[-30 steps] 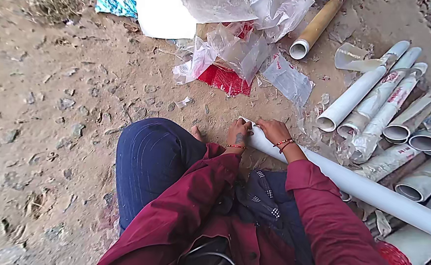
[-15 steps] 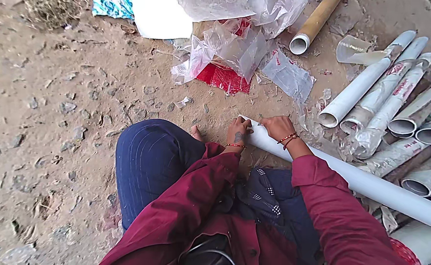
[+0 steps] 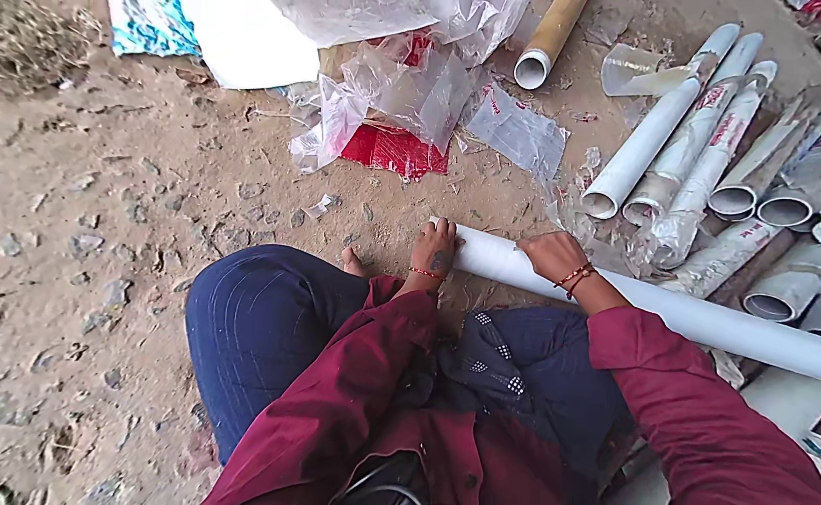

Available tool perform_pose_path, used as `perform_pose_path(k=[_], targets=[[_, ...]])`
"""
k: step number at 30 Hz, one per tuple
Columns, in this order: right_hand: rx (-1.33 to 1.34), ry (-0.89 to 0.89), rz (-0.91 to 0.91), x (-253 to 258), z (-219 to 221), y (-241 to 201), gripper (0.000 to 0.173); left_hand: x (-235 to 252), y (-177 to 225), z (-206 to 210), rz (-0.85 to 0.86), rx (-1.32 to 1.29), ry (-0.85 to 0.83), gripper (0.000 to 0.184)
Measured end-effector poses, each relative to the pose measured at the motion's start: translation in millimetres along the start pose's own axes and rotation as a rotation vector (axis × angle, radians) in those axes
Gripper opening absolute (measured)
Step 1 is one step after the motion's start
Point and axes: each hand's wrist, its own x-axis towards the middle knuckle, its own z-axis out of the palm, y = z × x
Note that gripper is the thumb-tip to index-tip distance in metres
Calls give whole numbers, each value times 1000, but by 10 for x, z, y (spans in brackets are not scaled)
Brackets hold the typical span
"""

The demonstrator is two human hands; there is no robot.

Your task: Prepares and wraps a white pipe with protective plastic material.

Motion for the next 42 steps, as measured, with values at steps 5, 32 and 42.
perform_pose_path(k=[5,32,42], targets=[[-41,-160,171,-363,29,181,26,-3,13,-35,14,1,-47,30],[380,965,782,78,1244,295,31,123,206,-398,6,328,-530,33],[440,849,762,50,1143,201,32,7,-70,-295,-25,155,-273,29]])
